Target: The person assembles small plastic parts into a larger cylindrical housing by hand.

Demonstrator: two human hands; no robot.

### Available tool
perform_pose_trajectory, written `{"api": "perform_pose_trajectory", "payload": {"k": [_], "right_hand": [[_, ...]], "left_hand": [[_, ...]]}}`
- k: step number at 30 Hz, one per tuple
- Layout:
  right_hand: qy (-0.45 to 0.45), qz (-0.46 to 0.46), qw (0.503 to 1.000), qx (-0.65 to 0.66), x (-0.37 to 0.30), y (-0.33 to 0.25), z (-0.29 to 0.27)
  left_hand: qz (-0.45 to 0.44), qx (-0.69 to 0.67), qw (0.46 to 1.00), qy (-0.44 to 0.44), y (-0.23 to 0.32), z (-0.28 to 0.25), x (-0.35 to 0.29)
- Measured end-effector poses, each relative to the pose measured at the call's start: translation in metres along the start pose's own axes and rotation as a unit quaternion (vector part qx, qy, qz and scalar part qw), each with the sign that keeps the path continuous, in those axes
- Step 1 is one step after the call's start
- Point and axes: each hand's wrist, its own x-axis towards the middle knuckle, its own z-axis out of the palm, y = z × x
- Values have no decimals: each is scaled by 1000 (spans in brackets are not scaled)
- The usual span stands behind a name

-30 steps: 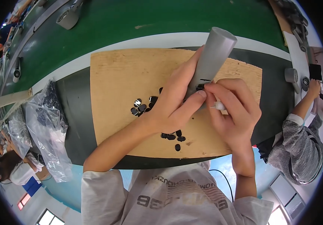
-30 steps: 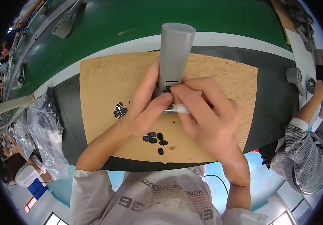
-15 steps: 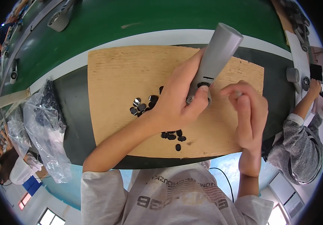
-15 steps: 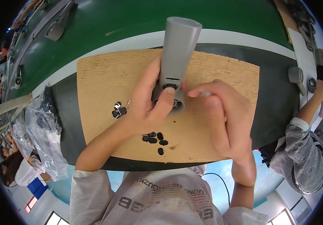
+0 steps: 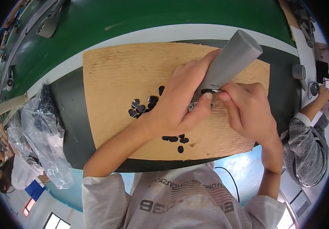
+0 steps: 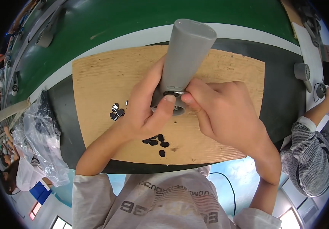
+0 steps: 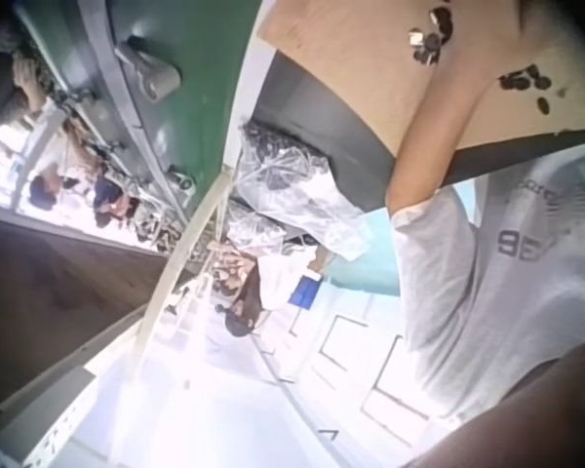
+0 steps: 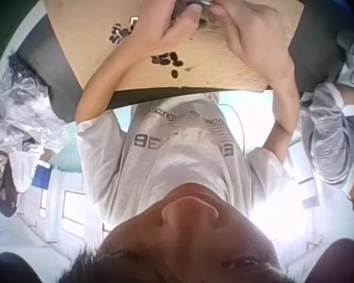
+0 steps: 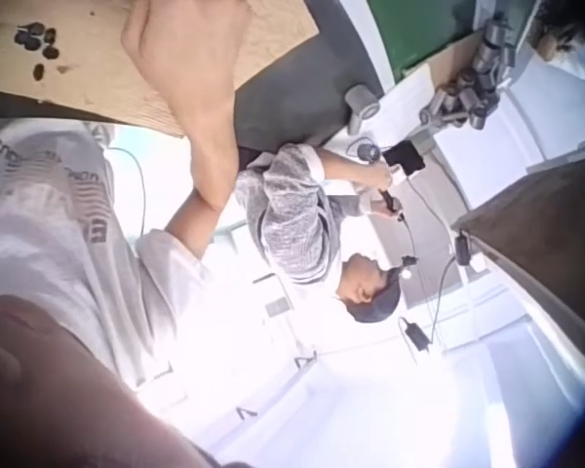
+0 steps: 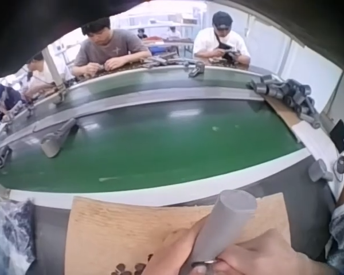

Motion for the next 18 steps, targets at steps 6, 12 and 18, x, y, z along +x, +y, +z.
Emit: {"api": "perform_pose_trajectory", "payload": {"k": [6,12,18], "right_hand": [[17,-9,1000,-15,1,5,5],[63,54,985,151,-4,6,-5],[160,125,936,289,4,5,23]], "left_hand": [[-10,-22,1000,14,-1,1,-1],[-161,-205,965,-16,10,-11,6],[-216,-245,945,13,20,-11,15]]}}
